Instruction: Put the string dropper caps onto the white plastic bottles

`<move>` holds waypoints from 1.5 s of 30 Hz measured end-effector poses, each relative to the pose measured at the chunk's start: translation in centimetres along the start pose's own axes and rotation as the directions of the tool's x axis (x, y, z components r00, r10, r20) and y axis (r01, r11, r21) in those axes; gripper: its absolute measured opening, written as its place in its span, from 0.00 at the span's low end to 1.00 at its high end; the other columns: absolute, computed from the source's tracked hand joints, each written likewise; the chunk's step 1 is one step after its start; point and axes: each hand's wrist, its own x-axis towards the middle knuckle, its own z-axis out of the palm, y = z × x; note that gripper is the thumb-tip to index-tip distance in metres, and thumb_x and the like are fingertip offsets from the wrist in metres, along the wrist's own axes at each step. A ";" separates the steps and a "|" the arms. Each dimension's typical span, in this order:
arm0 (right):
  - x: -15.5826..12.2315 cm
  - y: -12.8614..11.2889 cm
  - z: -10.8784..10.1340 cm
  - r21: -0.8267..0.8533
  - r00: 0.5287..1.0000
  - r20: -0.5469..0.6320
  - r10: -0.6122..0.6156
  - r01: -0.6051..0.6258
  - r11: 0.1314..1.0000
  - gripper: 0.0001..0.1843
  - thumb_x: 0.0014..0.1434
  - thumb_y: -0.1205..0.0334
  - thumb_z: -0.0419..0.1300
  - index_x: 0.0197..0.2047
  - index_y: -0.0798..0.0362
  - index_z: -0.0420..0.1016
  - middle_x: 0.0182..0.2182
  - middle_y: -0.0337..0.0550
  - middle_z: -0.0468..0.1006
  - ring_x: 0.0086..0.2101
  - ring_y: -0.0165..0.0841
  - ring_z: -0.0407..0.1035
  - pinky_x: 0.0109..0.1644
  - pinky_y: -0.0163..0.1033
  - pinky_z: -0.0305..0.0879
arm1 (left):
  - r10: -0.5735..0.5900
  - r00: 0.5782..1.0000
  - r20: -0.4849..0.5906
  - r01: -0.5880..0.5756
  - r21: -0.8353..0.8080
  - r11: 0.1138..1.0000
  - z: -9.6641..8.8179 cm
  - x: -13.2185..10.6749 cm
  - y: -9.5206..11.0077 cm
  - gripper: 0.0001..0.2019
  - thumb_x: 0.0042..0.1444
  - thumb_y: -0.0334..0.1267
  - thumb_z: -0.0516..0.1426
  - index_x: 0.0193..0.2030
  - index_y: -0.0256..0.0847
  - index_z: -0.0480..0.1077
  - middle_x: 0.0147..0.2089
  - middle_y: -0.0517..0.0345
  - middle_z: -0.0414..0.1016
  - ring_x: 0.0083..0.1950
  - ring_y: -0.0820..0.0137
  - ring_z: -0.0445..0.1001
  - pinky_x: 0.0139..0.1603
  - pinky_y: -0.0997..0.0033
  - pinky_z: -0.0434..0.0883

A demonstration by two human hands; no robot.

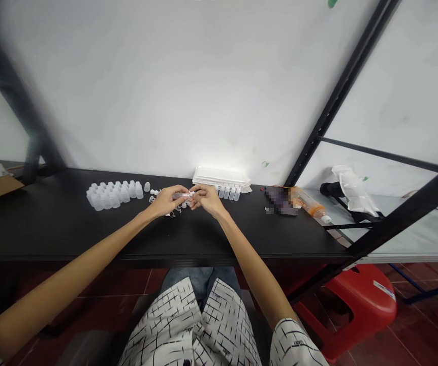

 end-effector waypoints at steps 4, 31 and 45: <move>0.1 0.2 0.0 -0.017 1.000 0.007 -0.009 0.009 1.000 0.13 0.47 0.63 0.65 0.36 0.56 0.71 0.21 0.37 0.76 0.23 0.30 0.73 0.29 0.38 0.76 | -0.021 1.000 -0.002 0.021 -0.021 1.000 0.2 0.1 -0.1 0.12 0.54 0.42 0.55 0.39 0.39 0.75 0.42 0.53 0.79 0.43 0.63 0.76 0.47 0.65 0.69; 1.0 0.6 -0.5 -0.149 0.976 -0.176 -0.125 0.099 0.984 0.18 0.50 0.48 0.64 0.30 0.56 0.73 0.25 0.41 0.75 0.21 0.28 0.71 0.17 0.28 0.64 | -0.191 0.978 0.081 0.206 -0.500 0.841 -0.6 0.4 -0.1 0.22 0.48 0.47 0.63 0.46 0.35 0.72 0.43 0.48 0.76 0.29 0.72 0.71 0.28 0.71 0.70; 0.3 -0.8 -4.1 -0.333 0.850 -0.417 -0.321 0.186 0.924 0.12 0.56 0.52 0.55 0.30 0.53 0.67 0.30 0.40 0.73 0.23 0.27 0.71 0.20 0.30 0.62 | -0.189 0.980 0.061 0.198 -0.271 0.942 -0.8 0.6 -0.8 0.17 0.55 0.47 0.55 0.44 0.37 0.75 0.41 0.48 0.79 0.41 0.63 0.76 0.34 0.70 0.71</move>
